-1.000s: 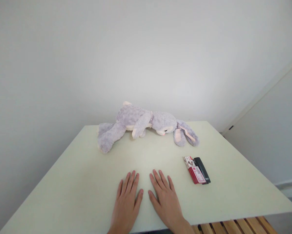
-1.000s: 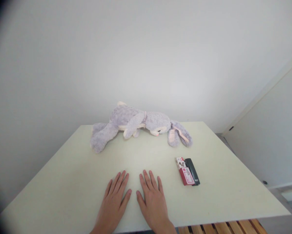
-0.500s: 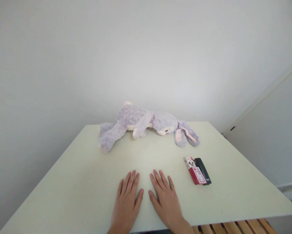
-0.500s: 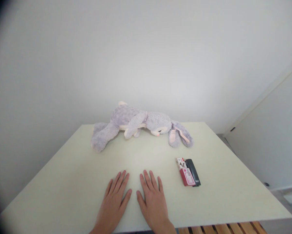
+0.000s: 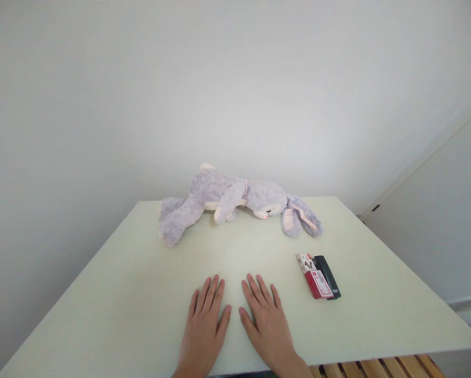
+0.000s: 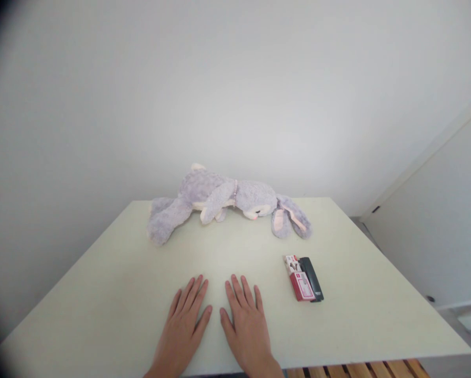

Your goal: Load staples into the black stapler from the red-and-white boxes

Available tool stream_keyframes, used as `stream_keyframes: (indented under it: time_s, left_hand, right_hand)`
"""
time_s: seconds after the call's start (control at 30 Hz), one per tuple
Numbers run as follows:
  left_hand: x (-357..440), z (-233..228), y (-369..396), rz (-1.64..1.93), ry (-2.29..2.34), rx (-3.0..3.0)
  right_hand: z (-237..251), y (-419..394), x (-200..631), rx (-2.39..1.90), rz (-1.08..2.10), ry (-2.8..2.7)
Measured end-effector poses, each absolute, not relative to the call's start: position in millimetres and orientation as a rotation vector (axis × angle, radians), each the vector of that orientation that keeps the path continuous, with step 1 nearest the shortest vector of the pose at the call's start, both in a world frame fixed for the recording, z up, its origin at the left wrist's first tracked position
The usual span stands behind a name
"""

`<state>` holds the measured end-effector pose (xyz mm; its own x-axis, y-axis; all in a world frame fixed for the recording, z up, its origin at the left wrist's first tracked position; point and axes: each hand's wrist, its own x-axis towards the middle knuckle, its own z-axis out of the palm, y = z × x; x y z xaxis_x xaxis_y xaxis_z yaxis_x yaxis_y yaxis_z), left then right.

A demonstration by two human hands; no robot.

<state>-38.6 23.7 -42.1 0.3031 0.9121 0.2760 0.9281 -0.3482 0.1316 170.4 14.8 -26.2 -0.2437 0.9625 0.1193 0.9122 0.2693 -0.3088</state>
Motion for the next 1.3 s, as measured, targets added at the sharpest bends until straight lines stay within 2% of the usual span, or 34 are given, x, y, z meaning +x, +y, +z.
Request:
stream_keyframes:
  time_s: [0.27, 0.37, 0.47, 0.57, 0.67, 0.77, 0.87, 0.97, 1.3]
  left_hand:
    - [-39, -40, 25, -0.543, -1.810, -2.499]
    - [-27, -29, 25, -0.622, -1.918, -2.542]
    - [6, -14, 25, -0.744, -1.917, -2.790]
    - [60, -4, 34, -0.920, -1.930, -3.026]
    - [122, 2, 56, -0.994, -1.974, -3.154]
    - [171, 7, 82, -1.016, -1.975, -3.218]
    - [192, 12, 96, -1.044, -2.032, -3.229]
    - [177, 12, 95, -1.072, -2.145, -3.174]
    - [-9, 10, 55, -1.095, -2.652, -2.605]
  right_hand:
    - [-25, 16, 166, -1.731, 0.342, -2.224]
    - [-5, 17, 182, -1.604, 0.650, -2.152]
    - [23, 20, 233, -1.465, 0.974, -1.826]
    - [36, 27, 311, -1.627, 0.767, -1.428]
    - [24, 37, 379, -1.822, 0.546, -1.165]
    - [3, 48, 406, -1.909, 0.620, -1.203]
    - [-11, 55, 395, -1.880, 0.683, -1.342]
    - [-15, 56, 365, -1.841, 0.711, -1.405]
    - [-13, 36, 166, -1.411, 0.965, -1.663]
